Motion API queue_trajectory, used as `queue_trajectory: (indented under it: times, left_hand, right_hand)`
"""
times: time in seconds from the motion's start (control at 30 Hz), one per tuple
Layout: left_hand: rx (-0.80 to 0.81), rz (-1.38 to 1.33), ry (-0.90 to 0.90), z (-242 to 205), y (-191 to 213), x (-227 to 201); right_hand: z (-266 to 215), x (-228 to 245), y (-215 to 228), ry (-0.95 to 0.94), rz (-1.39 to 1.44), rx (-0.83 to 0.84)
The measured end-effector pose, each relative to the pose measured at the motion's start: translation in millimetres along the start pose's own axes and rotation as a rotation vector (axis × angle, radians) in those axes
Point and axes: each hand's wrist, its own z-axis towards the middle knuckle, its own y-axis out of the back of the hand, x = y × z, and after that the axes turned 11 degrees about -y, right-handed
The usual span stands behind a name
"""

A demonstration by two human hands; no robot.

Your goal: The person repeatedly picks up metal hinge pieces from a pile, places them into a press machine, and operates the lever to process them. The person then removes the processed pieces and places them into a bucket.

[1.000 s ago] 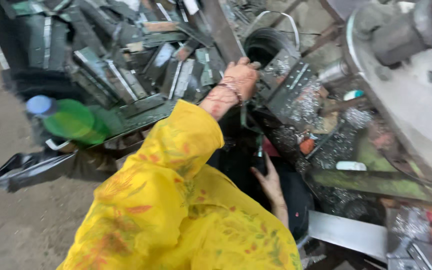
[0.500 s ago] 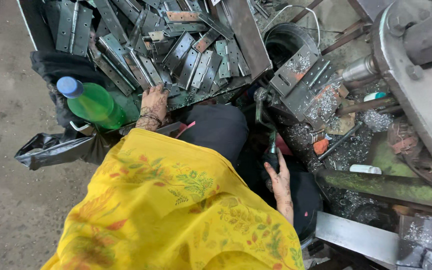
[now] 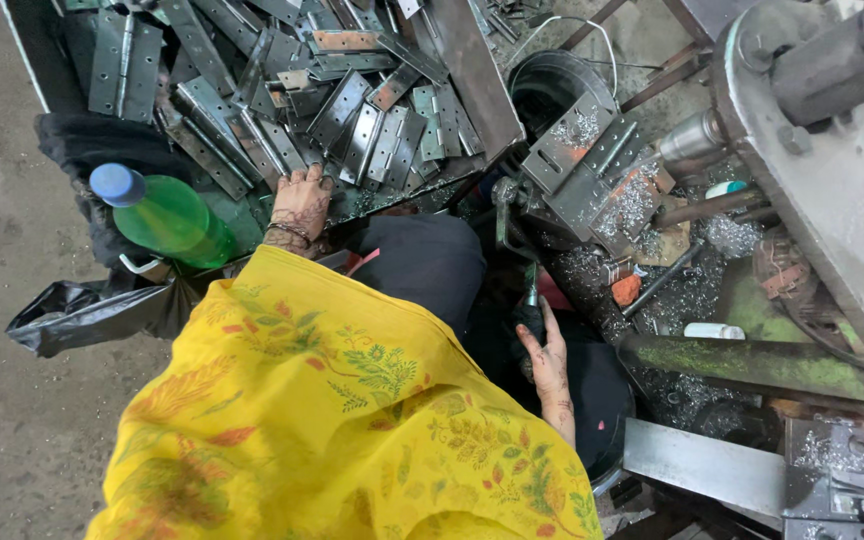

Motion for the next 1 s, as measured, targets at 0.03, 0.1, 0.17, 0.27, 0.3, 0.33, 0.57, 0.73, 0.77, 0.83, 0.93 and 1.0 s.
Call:
queue_trajectory:
  times: [0.03,0.1,0.17,0.27,0.3,0.33,0.57,0.73,0.77,0.83,0.93,1.0]
  left_hand:
    - [-0.024,-0.033,0.007,0,3,1]
    - [-0.071,-0.097,0.023,-2,7,3]
    - [-0.032,-0.122,0.029,-5,10,4]
    - [0.035,-0.121,0.046,-5,7,6]
    - [0.060,-0.116,0.051,-4,4,6]
    - [0.038,-0.047,0.026,-3,-1,7]
    - [-0.004,-0.019,0.062,25,-18,51]
    - [-0.057,-0.088,0.092,9,-24,32]
    - [-0.023,-0.107,0.122,2,-24,30]
    - [-0.025,-0.098,0.121,-3,-20,28]
    - [0.023,-0.128,0.123,1,-4,24]
    - [-0.093,-0.227,0.075,15,15,15]
  right_hand:
    - [0,-1,1,-0.006,0.016,0.003]
    - [0,-1,1,-0.010,0.032,0.008]
    - [-2,-1,0,-0.005,0.026,0.009]
    - [-1,2,0,0.002,0.012,0.002]
    - [-1,3,0,-0.009,0.029,0.003]
    - [-2,2,0,-0.023,0.045,0.005]
    - [-3,5,1,-0.032,0.030,0.003]
    - [0,2,-1,0.040,-0.005,0.000]
    - [-1,0,1,0.026,0.002,0.002]
    - [-3,-2,-1,0.006,0.024,-0.007]
    - [2,-1,2,0.042,-0.064,-0.046]
    - [3,-2,2,0.082,-0.075,-0.060]
